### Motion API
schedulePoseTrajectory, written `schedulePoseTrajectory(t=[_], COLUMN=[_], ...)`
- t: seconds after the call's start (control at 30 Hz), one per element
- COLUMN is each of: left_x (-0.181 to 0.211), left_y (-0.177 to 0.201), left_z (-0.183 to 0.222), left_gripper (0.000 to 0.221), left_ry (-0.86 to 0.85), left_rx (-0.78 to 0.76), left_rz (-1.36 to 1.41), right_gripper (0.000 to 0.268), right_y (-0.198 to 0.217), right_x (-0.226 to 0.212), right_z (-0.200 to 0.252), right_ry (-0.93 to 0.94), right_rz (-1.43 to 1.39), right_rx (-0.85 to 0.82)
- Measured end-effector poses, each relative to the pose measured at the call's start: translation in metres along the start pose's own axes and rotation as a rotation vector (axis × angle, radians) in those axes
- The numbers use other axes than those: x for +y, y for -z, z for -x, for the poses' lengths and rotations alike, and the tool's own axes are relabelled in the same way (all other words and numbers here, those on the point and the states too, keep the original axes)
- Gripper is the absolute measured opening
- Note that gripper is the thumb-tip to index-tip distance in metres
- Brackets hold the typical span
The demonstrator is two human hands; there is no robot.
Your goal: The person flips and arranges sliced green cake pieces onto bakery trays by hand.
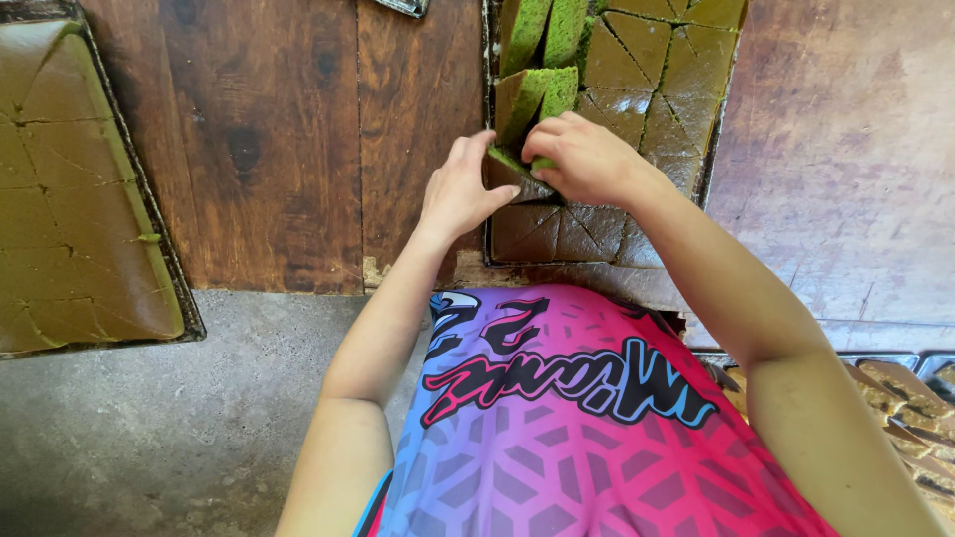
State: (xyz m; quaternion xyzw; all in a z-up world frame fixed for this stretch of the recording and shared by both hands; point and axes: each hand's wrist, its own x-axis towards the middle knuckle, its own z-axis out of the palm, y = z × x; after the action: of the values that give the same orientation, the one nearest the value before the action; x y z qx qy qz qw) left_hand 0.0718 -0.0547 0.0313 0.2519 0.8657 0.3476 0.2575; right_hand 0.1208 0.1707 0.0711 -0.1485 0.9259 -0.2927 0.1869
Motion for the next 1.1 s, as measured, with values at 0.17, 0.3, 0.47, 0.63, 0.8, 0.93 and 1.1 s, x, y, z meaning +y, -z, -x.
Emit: schedulePoseTrajectory(t=[0.17,0.3,0.47,0.63,0.8,0.93,1.1], left_x=[-0.001,0.002,-0.002,-0.027,-0.046,-0.055,-0.035], left_y=[0.004,0.01,0.02,0.039,0.023,0.001,-0.005], left_z=[0.002,-0.002,0.0,0.024,0.055,0.057,0.036], left_gripper=[0.058,0.049,0.047,0.045,0.05,0.055,0.062], left_ry=[0.112,0.233,0.247,0.381,0.301,0.229,0.1], left_rx=[-0.026,-0.153,-0.139,-0.28,-0.373,-0.39,-0.257], left_rz=[0.049,0.092,0.249,0.808,1.438,1.509,1.431], right_gripper=[0.033,0.046,0.047,0.044,0.058,0.049,0.031], right_y=[-0.001,-0.007,-0.013,-0.016,-0.016,-0.002,-0.034], right_x=[0.006,0.008,0.025,0.03,0.011,-0.006,-0.036], right_z=[0.019,0.021,0.02,0.019,0.019,0.07,0.136], right_ry=[-0.122,-0.268,-0.269,-0.267,-0.141,-0.317,-0.483], right_rz=[-0.02,0.036,0.107,0.121,0.118,-0.083,-0.417], right_rx=[0.186,0.175,0.133,0.077,0.167,0.286,0.672])
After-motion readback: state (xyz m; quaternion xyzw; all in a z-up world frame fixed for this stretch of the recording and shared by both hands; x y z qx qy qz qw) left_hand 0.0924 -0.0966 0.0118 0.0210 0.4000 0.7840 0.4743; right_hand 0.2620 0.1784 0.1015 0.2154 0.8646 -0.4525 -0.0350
